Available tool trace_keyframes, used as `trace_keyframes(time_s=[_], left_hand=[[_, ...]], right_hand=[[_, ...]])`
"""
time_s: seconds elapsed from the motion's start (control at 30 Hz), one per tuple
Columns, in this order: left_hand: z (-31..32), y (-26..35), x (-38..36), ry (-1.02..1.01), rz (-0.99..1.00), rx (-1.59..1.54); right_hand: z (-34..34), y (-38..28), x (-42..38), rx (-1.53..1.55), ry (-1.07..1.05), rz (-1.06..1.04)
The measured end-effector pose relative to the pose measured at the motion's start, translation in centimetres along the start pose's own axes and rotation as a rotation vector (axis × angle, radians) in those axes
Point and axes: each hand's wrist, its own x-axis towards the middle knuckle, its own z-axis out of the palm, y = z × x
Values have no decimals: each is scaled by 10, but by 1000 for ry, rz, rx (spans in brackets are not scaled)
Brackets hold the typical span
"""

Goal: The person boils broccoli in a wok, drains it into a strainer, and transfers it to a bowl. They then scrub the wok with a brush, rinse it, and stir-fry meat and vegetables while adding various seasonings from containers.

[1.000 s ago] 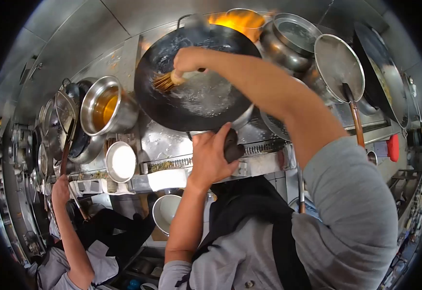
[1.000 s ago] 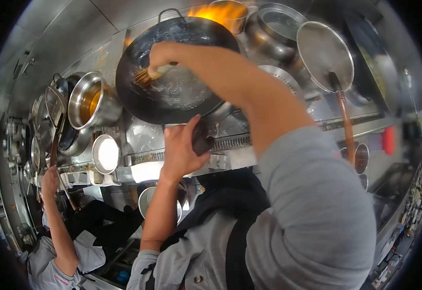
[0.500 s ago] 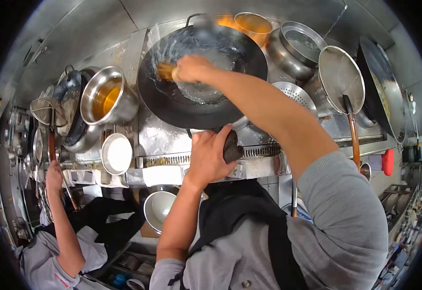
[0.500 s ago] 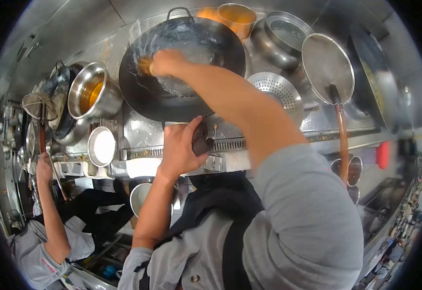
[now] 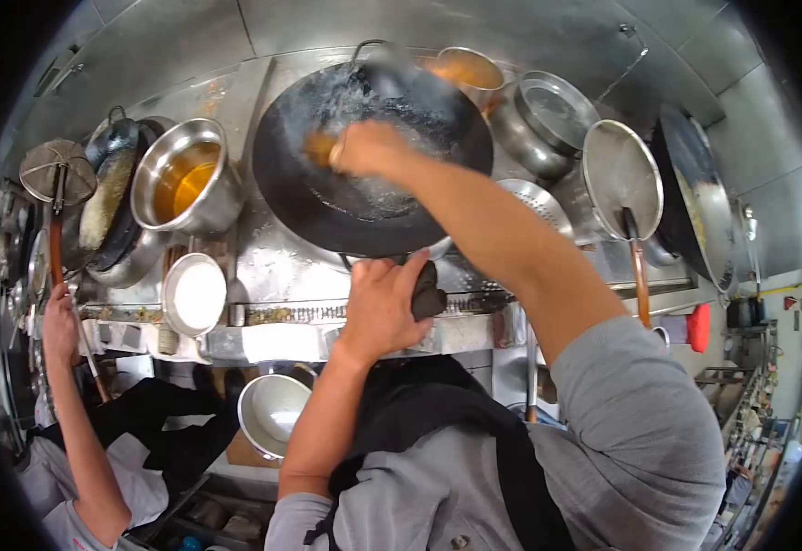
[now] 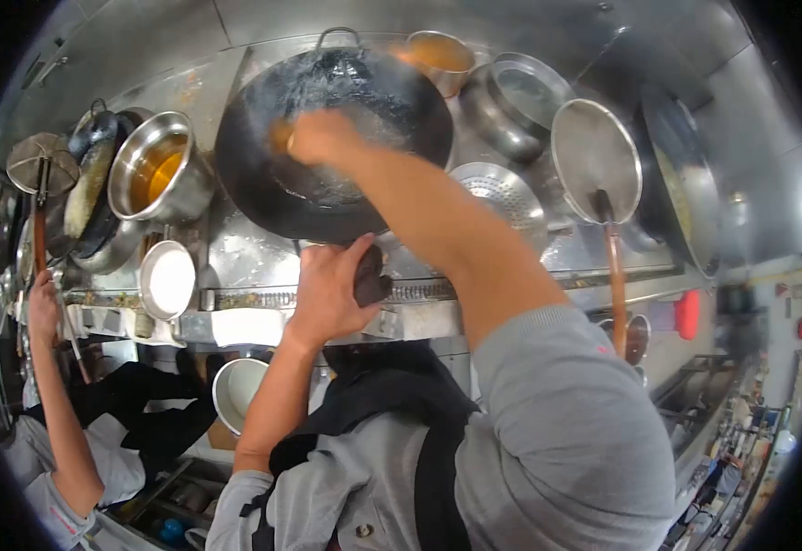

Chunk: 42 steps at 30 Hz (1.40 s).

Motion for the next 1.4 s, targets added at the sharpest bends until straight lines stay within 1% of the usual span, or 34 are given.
trace_keyframes(time_s=[0.03,0.07,0.1,0.17,0.2,0.27,0.33,0.37,0.4,0.43,0.47,0.5,0.57,0.63,0.7,0.77,0.83,0.9,0.97,1.03,1.1,1.13,1.17,1.23,1.3,1.37,1.4], left_hand=[[1,-2,-1,23,29,-9],[3,-2,0,31,26,-32],[3,-3,-1,34,20,-47],[4,-8,-4,39,29,-52],[5,-11,-4,49,38,-58],[7,-13,-3,71,51,-66],[5,-12,-4,68,19,-96],[5,-13,-5,82,14,-99],[5,-14,-5,93,9,-102],[3,-14,-8,102,-4,-122],[0,-16,-7,103,0,-109],[0,-14,-6,98,3,-111],[1,-12,-6,92,14,-100],[1,-13,-8,101,39,-93],[1,-16,-10,110,51,-91],[0,-16,-9,118,56,-96],[-1,-17,-8,91,37,-100],[2,-16,-7,92,35,-111],[2,-18,-6,128,58,-124],[-4,-20,-1,91,33,-105],[-5,-14,-7,66,21,-85],[-6,-16,-4,78,44,-91],[-5,-18,-4,91,57,-92],[-4,-19,-7,118,67,-110],[-3,-20,-9,80,26,-144],[-7,-18,-7,39,-12,-176],[-8,-18,-6,57,-11,-159]], right_hand=[[7,0,-24,-31,-27,-74],[9,13,-59,-29,40,-255],[-12,15,-95,-85,-101,-232],[-26,69,-129,-163,-129,-316],[-52,102,-129,-244,-217,-250],[-89,139,-73,-515,-150,-89],[-104,135,4,-626,-45,33],[-91,127,44,-614,-36,-46],[-80,75,48,-449,-24,26],[-39,53,67,-361,62,66],[-22,21,57,-182,110,104],[1,5,49,-43,171,161],[23,-5,16,38,166,107],[12,4,-34,-50,6,-169],[-20,13,-99,-184,-82,-285],[-52,52,-118,-352,-184,-360],[-91,72,-86,-597,-343,-242],[-96,101,-19,-708,-319,-151],[-83,84,29,-590,-22,-72],[-79,53,32,-553,-83,-39],[-37,70,19,-385,50,20],[-22,80,-2,-398,96,-72],[-14,85,-25,-452,101,-87],[-26,105,-65,-474,9,-232],[-45,156,-37,-733,37,-385],[-74,133,11,-590,118,-62],[-68,114,42,-620,75,-159]])
